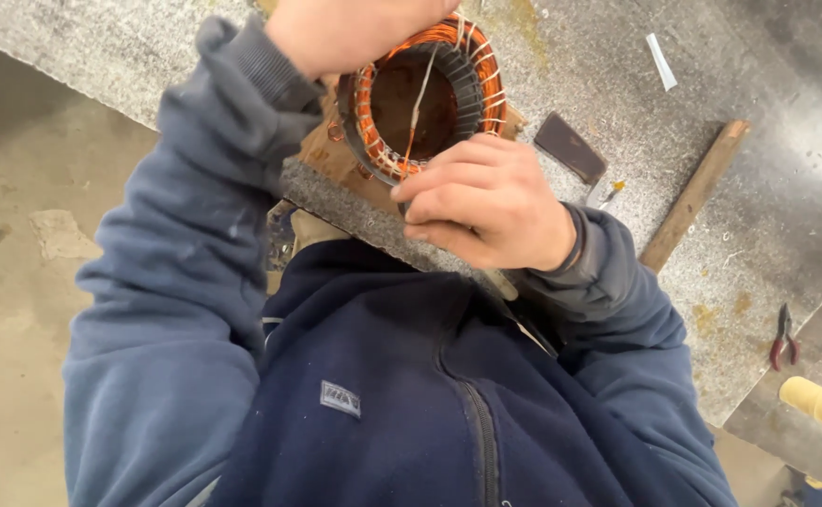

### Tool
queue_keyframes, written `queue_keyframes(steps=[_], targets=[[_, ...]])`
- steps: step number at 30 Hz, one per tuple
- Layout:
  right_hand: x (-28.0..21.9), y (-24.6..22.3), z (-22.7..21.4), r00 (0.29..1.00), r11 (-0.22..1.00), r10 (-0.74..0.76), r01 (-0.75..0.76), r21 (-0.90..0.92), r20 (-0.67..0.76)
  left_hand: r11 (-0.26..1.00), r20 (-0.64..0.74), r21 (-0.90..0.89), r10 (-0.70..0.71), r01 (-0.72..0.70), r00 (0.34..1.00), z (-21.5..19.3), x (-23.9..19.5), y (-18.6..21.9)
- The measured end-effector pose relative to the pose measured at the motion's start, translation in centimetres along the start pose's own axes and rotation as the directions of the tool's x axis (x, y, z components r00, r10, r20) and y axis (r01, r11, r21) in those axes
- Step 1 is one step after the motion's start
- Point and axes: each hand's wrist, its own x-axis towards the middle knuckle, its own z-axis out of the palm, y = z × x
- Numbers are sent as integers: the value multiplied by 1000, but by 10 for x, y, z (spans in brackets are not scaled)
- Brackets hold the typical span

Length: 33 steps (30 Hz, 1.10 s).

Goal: Wind and secure copper coils within a motor stator using thread and tools.

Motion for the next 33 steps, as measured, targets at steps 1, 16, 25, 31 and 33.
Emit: queue_keyframes(steps=[1, 16, 25, 31, 33], targets=[[-2, 0, 1, 1000, 1000, 13, -13, 5, 2, 997, -62, 1, 74, -74, 995, -3, -8, 12], [-1, 0, 8, 999, 996, 44, -44, -75, -5, 940, -141, 262, 262, -219, 955, -6, -23, 57], [-3, 2, 7, 1000, 999, 25, -26, -48, -14, 966, -231, 194, 214, -171, 949, -13, -34, 51], [-4, -9, 5, 999, 997, -46, 47, 53, -25, 965, -254, 141, 252, -222, 934, -7, -35, 42], [-5, -14, 3, 998, 996, -53, 56, 72, -46, 962, -257, 134, 266, -239, 929, -6, -33, 42]])
